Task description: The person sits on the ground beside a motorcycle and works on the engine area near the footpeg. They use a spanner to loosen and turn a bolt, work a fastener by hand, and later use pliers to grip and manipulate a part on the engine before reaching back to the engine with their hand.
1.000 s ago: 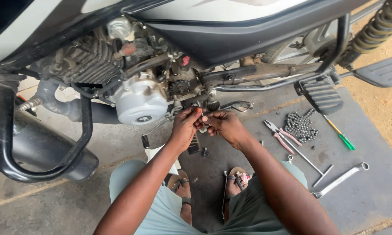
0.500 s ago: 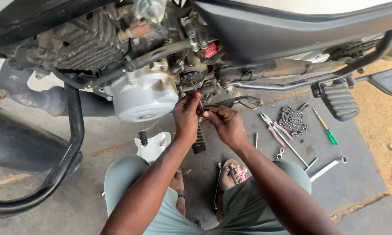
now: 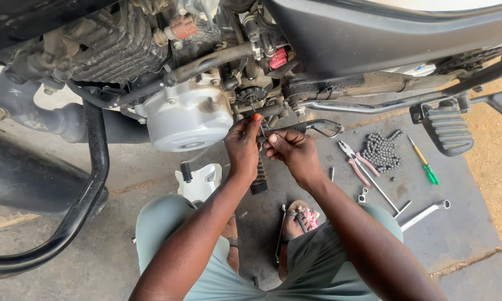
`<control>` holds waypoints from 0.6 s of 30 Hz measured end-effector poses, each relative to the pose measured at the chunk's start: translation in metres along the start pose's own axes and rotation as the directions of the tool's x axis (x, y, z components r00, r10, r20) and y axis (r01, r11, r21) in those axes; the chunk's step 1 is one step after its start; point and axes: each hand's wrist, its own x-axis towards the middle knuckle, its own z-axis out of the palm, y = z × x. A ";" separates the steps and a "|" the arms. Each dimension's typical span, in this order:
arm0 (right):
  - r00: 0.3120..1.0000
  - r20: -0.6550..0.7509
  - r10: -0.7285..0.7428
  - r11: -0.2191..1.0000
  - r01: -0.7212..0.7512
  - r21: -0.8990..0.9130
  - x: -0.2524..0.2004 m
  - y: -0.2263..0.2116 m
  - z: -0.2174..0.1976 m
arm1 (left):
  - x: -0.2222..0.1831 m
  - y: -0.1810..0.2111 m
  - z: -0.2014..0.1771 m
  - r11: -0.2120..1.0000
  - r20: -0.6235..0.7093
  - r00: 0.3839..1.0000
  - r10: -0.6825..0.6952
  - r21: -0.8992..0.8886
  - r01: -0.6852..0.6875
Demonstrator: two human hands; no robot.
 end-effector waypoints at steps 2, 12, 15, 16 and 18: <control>1.000 0.017 0.011 0.996 -0.012 0.084 0.000 0.001 -0.001 | -0.009 0.015 0.005 0.999 0.000 0.999 -0.038 0.001 0.038; 0.973 -0.125 -0.196 0.660 0.037 -0.751 -0.020 -0.032 0.034 | -0.024 0.030 0.004 0.990 0.011 0.992 -0.125 0.070 0.124; 0.702 0.285 -0.653 0.007 0.382 -0.924 -0.019 -0.023 0.026 | -0.013 0.002 -0.013 0.999 0.105 0.993 -0.050 0.019 0.048; 0.704 0.283 -0.652 0.009 0.381 -0.925 -0.022 -0.025 0.031 | -0.014 0.009 -0.011 0.999 0.104 0.993 -0.052 0.021 0.050; 0.565 0.435 -0.701 -0.175 0.455 -0.873 -0.026 -0.032 0.040 | -0.015 0.023 -0.004 0.979 0.115 0.982 -0.153 -0.120 0.166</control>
